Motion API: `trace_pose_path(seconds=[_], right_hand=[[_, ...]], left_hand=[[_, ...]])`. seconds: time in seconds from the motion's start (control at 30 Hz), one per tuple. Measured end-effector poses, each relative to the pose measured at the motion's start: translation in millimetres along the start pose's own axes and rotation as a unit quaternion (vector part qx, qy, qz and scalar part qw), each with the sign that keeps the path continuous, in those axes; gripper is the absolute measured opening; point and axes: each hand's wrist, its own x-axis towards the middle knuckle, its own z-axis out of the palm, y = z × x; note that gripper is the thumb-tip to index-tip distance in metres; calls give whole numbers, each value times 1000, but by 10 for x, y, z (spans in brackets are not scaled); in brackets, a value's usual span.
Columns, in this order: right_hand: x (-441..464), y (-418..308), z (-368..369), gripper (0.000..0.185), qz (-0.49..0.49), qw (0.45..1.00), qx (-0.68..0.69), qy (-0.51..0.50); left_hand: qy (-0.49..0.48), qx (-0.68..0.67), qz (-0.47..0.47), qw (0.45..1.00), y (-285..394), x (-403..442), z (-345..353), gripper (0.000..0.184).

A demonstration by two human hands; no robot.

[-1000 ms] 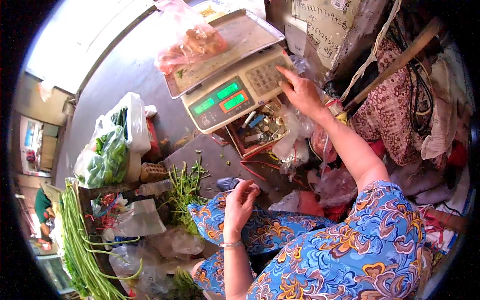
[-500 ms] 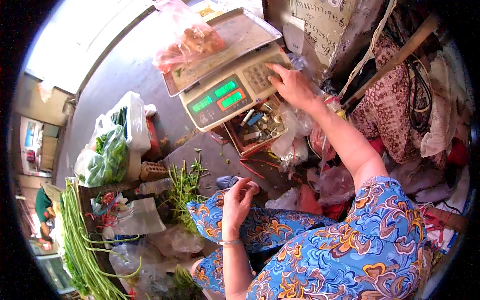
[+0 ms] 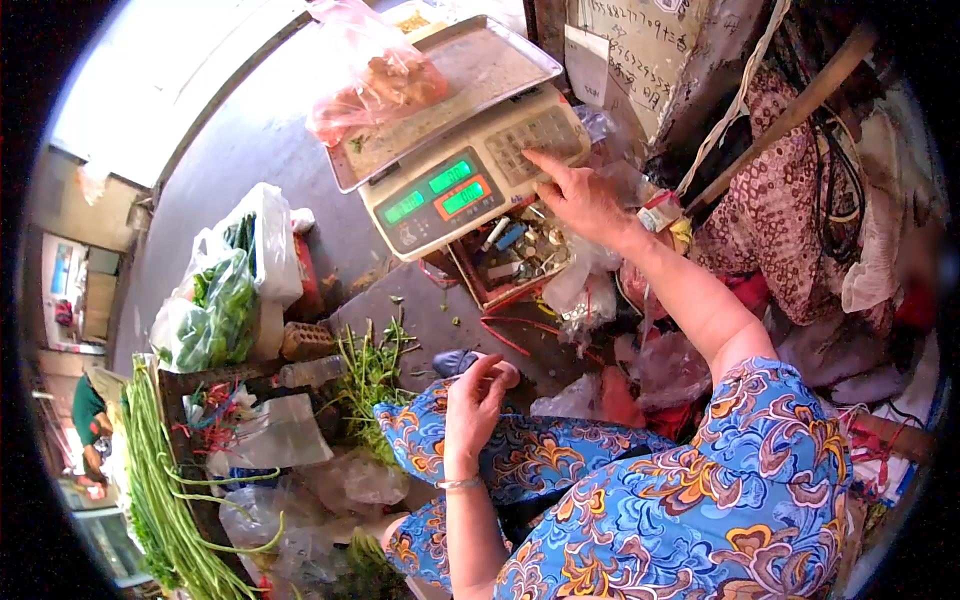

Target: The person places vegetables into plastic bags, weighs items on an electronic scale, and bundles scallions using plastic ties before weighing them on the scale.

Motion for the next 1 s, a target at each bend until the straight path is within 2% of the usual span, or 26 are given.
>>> trace_pose_path(seconds=[0.1,0.17,0.27,0.37,0.43,0.47,0.53,0.67,0.77,0.83,1.0], right_hand=[[-16,-41,27,48,-20,1000,10,1],[-3,-62,57,48,-44,999,16,9],[30,-101,103,48,-51,998,20,9],[80,-224,52,49,-32,999,-7,-20],[111,-299,16,49,36,994,-66,-75],[108,-250,61,49,37,994,-67,-75],[106,-90,175,48,-48,999,-17,11],[-95,-40,116,47,-69,996,41,34],[-227,10,77,48,-10,999,26,17],[-266,-35,0,49,37,998,-32,-40],[-275,-34,51,50,5,999,-36,-21]], left_hand=[[-7,-11,-12,1000,24,11,3,30],[5,7,31,999,11,21,20,25],[7,14,38,999,44,25,27,25],[7,10,35,999,8,32,30,25],[8,9,36,999,-50,44,35,25],[8,9,38,999,-68,41,31,26],[-3,-8,16,1000,-69,32,22,28],[-8,-23,-5,1000,-65,7,7,31],[10,-1,30,999,-25,1,18,26],[10,4,35,999,-56,5,24,26],[9,12,36,999,-28,15,27,26]])
